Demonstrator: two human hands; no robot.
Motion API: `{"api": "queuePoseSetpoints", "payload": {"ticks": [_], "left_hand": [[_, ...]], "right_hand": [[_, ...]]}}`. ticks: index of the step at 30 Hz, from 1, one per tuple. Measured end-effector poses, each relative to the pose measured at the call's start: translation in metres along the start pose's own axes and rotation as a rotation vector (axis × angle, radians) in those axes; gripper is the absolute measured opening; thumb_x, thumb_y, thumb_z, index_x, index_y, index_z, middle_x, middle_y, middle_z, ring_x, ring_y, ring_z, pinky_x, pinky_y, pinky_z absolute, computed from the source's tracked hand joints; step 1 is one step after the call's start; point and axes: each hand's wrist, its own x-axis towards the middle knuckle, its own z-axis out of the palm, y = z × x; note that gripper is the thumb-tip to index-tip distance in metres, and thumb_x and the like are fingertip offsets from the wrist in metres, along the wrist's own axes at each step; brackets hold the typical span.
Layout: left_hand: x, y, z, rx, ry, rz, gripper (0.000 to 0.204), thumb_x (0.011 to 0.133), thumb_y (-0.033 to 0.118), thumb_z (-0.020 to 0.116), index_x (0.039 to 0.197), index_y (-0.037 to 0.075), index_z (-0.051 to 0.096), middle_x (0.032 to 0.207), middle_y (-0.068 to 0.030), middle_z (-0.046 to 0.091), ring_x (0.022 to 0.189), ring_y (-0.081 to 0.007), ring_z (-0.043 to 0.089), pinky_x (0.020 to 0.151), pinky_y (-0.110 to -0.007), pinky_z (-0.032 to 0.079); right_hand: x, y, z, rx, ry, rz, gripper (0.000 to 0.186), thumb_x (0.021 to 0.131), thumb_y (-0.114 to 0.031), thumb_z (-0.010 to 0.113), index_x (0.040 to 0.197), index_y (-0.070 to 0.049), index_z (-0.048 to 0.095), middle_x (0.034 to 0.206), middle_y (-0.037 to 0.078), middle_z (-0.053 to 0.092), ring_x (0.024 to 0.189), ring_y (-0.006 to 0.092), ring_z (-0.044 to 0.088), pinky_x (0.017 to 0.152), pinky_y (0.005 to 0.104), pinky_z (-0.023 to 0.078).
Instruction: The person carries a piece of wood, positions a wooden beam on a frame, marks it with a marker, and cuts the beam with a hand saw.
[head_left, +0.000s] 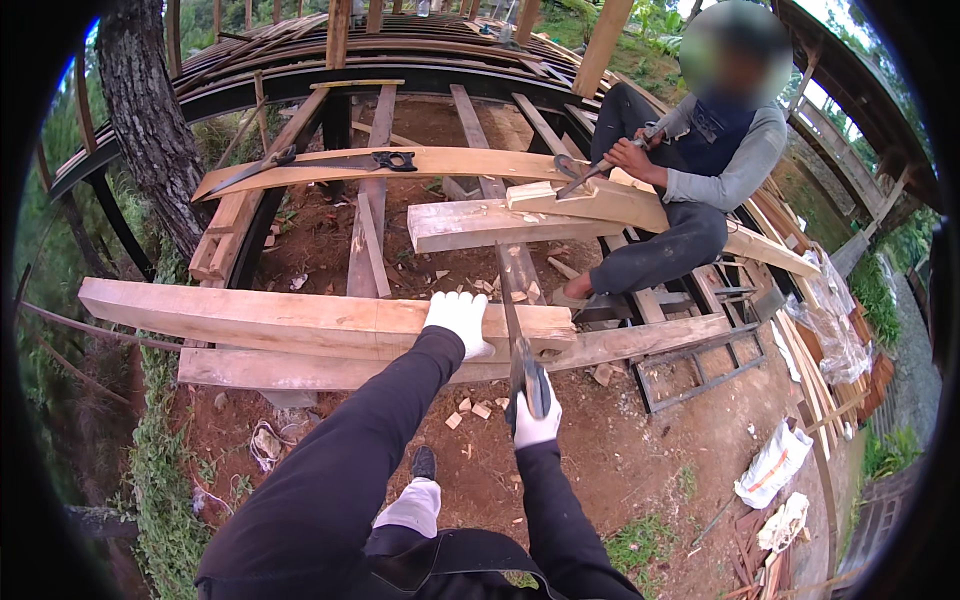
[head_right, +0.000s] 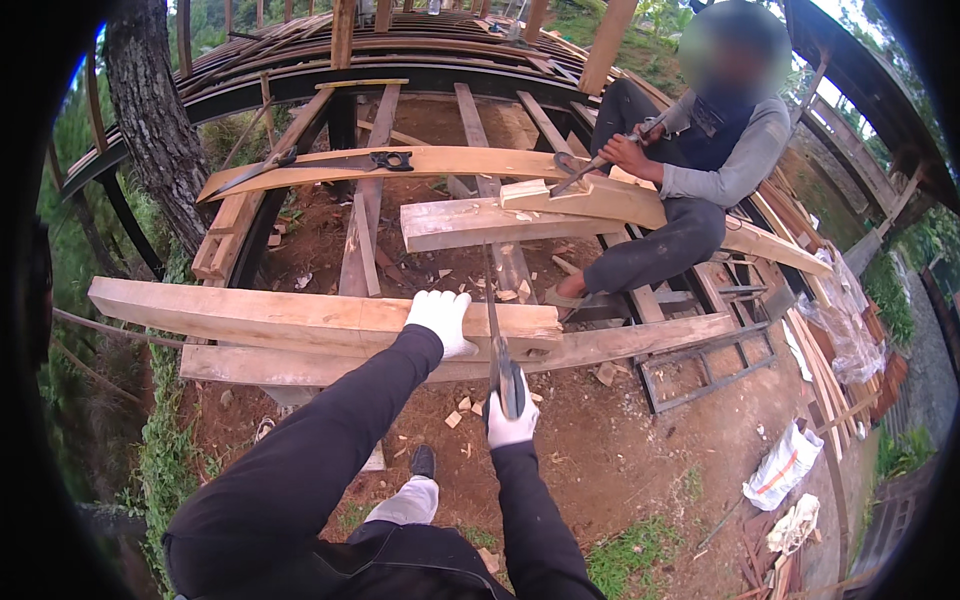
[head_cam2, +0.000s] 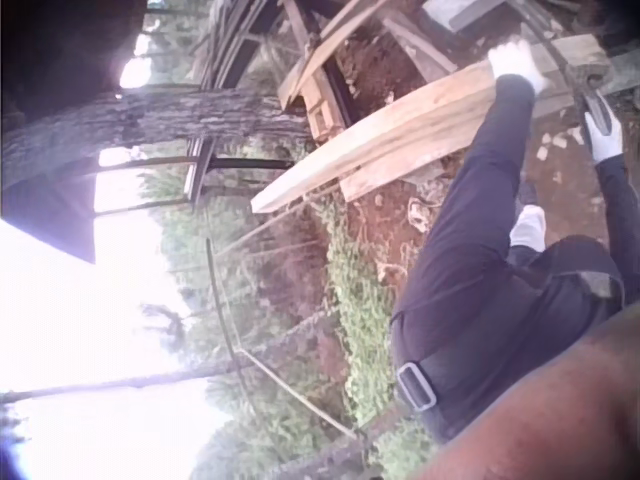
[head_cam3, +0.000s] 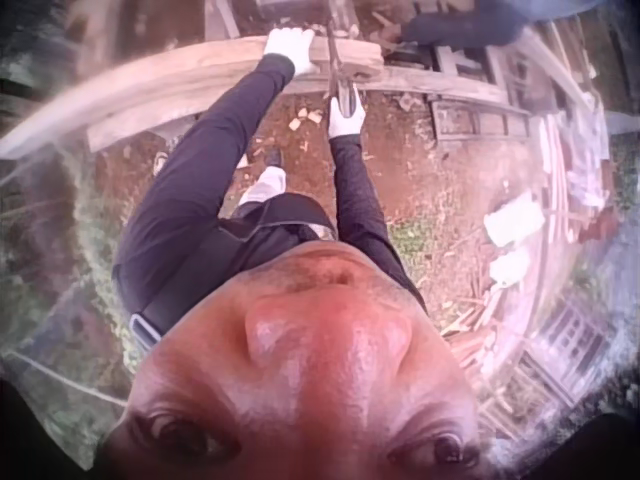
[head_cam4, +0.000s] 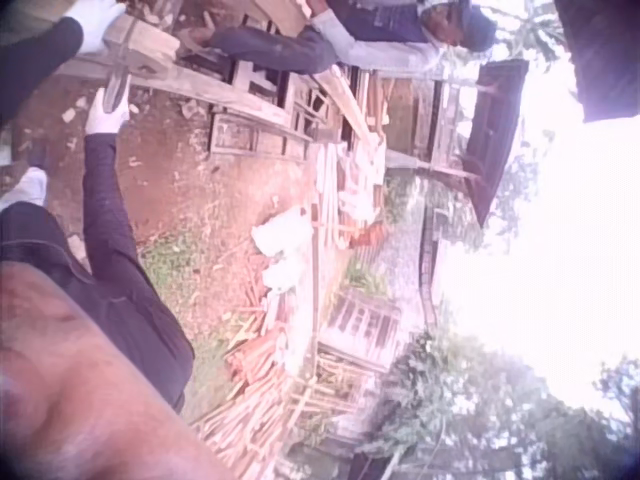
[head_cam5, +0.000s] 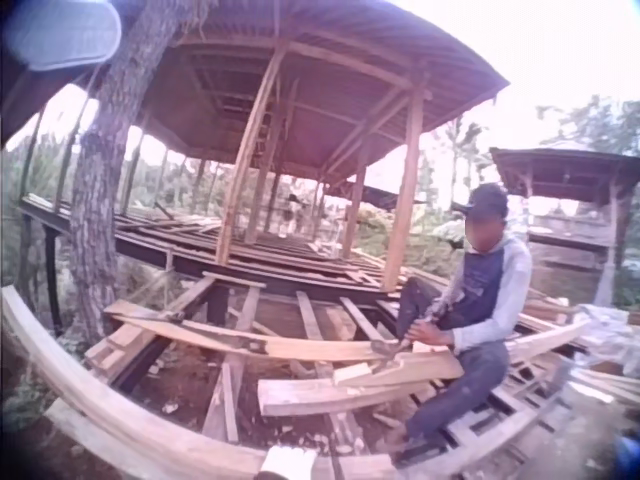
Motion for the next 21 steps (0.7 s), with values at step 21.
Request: {"api": "queuePoseSetpoints", "payload": {"ticks": [21], "left_hand": [[-0.012, -0.016, -0.003, 0.024, -0.034, -0.024, 0.091, 0.068, 0.059, 0.079, 0.137, 0.007, 0.053, 0.121, -0.014, 0.062, 0.115, -0.0302, 0.058, 0.101, -0.045, 0.04]], "right_hand": [[-0.046, -0.012, -0.004, 0.026, -0.057, 0.15, 0.06, 0.084, -0.008, 0.069, 0.141, 0.002, 0.052, 0.126, 0.022, 0.067, 0.114, 0.03, 0.068, 0.099, 0.0364, 0.051]]}}
